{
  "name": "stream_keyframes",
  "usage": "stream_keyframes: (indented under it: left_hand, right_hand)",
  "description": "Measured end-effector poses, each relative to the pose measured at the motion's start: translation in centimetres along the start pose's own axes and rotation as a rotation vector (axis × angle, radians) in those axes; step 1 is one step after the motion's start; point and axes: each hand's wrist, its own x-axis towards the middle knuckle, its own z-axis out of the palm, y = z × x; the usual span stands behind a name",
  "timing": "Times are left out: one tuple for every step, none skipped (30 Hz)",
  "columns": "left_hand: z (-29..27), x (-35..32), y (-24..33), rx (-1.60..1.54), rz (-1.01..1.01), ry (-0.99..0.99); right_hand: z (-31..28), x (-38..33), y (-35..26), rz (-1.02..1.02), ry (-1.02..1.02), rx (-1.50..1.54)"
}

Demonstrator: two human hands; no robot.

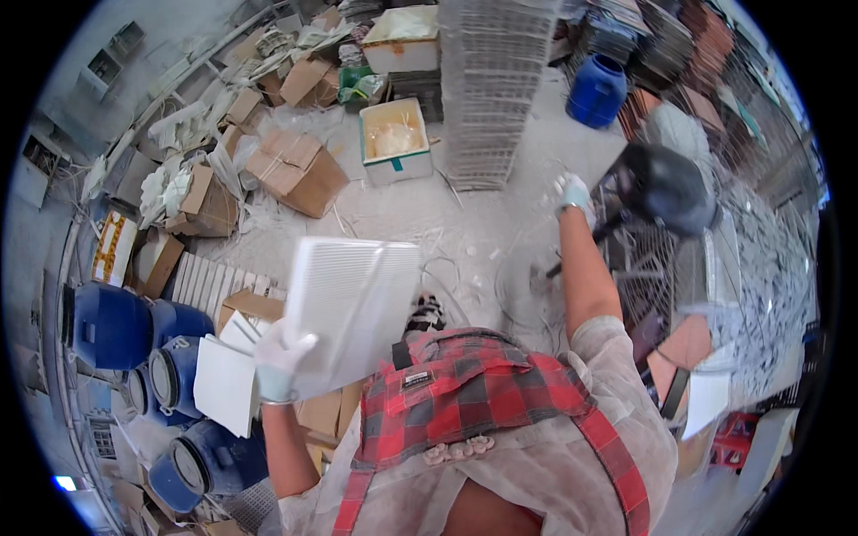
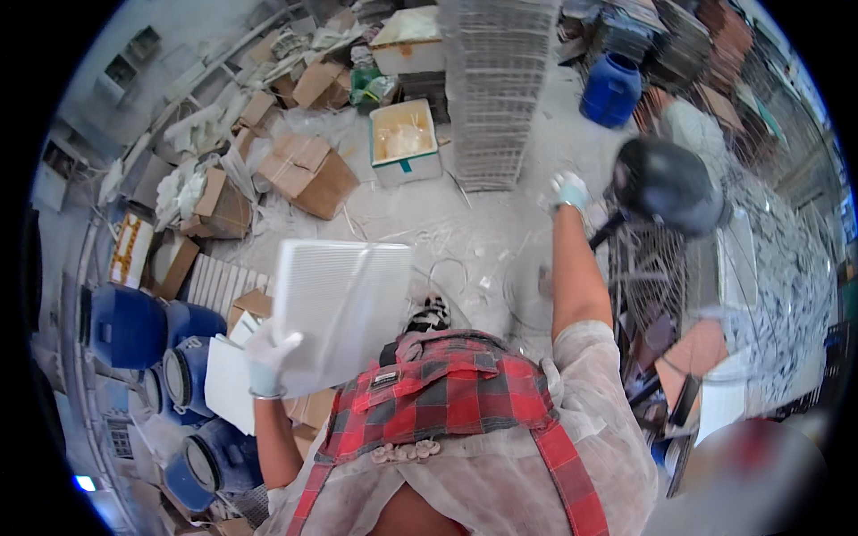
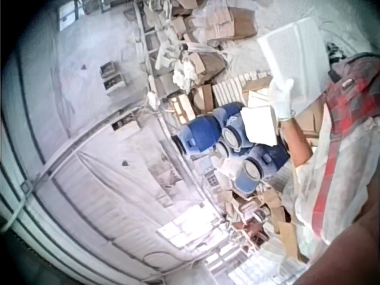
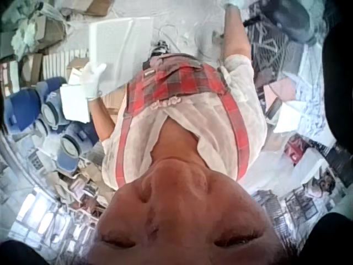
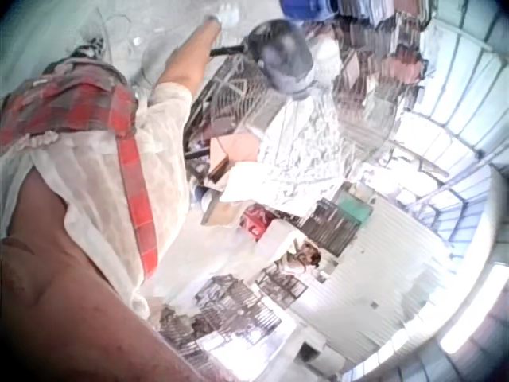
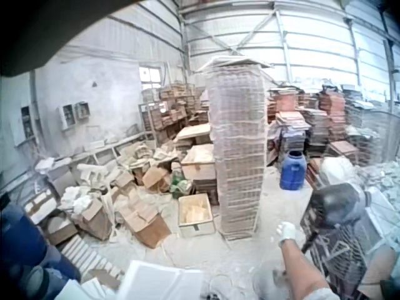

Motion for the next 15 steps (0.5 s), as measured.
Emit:
stream_keyframes:
  left_hand:
    - [-3.1,-1.0,-1.9,-0.037,-0.123,0.103]
    - [-3.1,2.1,-3.5,-0.181,-0.136,0.096]
    - [-2.0,5.7,-6.3,-0.252,-0.106,0.125]
    - [-2.9,6.6,-8.4,-0.197,-0.161,0.242]
    - [-4.4,7.0,-9.8,-0.136,-0.225,0.351]
    - [-5.6,7.5,-11.1,-0.155,-0.284,0.434]
    - [-4.8,10.6,-13.5,-0.273,-0.294,0.472]
    - [-4.5,11.4,-14.7,-0.319,-0.329,0.534]
    - [-5.4,12.4,-14.6,-0.284,-0.349,0.591]
    - [-6.4,13.0,-14.7,-0.248,-0.362,0.648]
    - [-7.1,13.8,-15.4,-0.231,-0.372,0.7]
    - [-6.5,14.6,-19.0,-0.196,-0.434,0.704]
    - [-7.5,14.2,-20.4,-0.05,-0.518,0.72]
    - [-7.8,15.0,-20.4,0.04,-0.515,0.768]
    - [-8.2,15.2,-20.4,0.127,-0.526,0.817]
  right_hand:
    - [6.8,-5.6,0.1,0.205,0.15,0.149]
    - [1.3,2.3,1.5,0.067,0.182,0.105]
    - [-6.9,9.9,-0.7,-0.051,0.093,0.069]
    - [-2.7,10.9,2.3,0.119,0.148,0.244]
    - [0.6,10.9,4.6,0.058,0.184,0.036]
    - [3.5,10.9,6.2,0.001,0.24,-0.184]
    - [-0.2,16.2,2.8,-0.343,-0.012,-0.862]
    - [-0.5,18.4,1.5,-0.415,0.052,-1.099]
    - [1.3,19.9,0.8,-0.478,0.102,-1.323]
    - [2.4,20.7,0.3,-0.555,0.157,-1.538]
    - [2.6,22.2,-0.8,-0.658,0.232,-1.754]
    - [0.6,26.1,-5.5,-0.875,0.357,-1.88]
    - [1.6,26.0,-5.1,-0.777,0.364,-1.925]
    - [2.2,25.2,-4.8,-0.665,0.347,-1.946]
    - [3.7,24.4,-4.6,-0.576,0.317,-1.971]
